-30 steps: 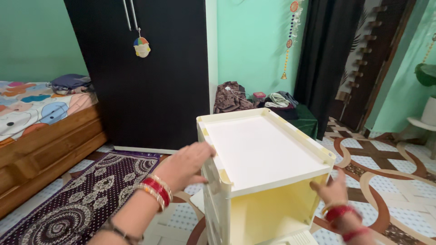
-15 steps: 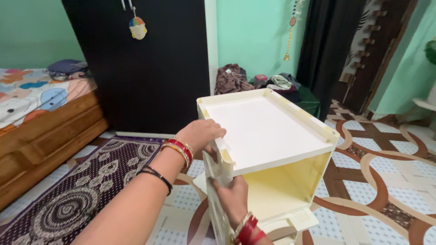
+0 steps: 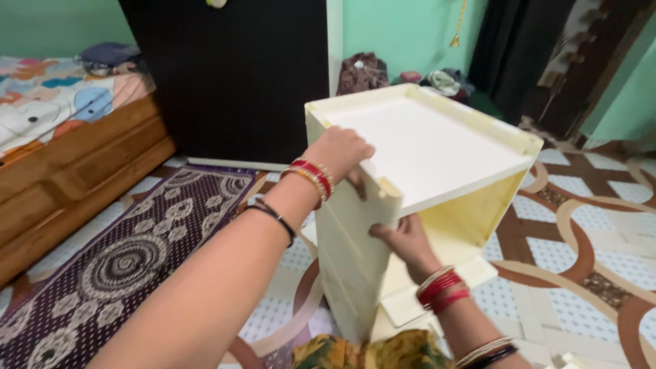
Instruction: The person sits on the floor and repeatedly assembles and disassembles a white plastic container by snapping its side panels and lid together and apart. The person handles the container parts by hand, aligning and pressing the edges to lock or release them.
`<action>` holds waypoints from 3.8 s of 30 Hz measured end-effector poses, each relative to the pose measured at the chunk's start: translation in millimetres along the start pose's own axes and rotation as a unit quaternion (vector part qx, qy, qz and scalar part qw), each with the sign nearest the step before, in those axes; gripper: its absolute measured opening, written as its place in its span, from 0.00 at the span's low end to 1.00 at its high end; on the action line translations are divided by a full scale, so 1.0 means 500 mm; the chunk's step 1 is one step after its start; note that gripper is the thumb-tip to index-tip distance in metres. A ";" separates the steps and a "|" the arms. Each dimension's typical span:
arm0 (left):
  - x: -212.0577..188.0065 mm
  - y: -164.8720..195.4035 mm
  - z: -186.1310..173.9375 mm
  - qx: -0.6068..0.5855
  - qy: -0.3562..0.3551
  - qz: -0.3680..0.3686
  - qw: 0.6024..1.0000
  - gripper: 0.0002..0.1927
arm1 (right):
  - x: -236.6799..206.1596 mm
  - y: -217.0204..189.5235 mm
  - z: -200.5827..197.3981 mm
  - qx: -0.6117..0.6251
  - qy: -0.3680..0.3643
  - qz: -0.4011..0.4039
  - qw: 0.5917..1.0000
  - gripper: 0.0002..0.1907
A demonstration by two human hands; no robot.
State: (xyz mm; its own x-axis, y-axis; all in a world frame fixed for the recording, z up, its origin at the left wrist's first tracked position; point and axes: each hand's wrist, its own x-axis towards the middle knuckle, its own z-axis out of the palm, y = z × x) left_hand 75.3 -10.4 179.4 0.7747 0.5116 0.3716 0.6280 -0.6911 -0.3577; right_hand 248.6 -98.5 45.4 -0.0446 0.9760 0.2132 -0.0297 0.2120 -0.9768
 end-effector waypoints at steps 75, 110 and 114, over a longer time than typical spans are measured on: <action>-0.026 0.130 -0.080 -0.112 0.044 -0.059 0.991 0.42 | -0.052 0.146 -0.161 0.235 0.136 -0.037 0.962 0.28; -0.051 0.155 -0.008 -0.144 0.136 -0.022 0.980 0.37 | -0.006 0.244 -0.226 0.278 0.109 -0.022 0.954 0.32; -0.070 0.159 -0.053 -0.187 0.116 -0.099 0.970 0.32 | -0.033 0.220 -0.224 0.226 0.098 -0.036 0.969 0.31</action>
State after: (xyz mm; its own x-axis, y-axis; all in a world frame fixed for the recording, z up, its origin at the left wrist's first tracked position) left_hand 96.1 -96.8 160.6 0.5761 0.5550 0.6001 0.6587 -0.7499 0.0612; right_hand 358.1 -85.8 -67.9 0.1638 0.9593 0.2301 -0.4609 0.2806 -0.8419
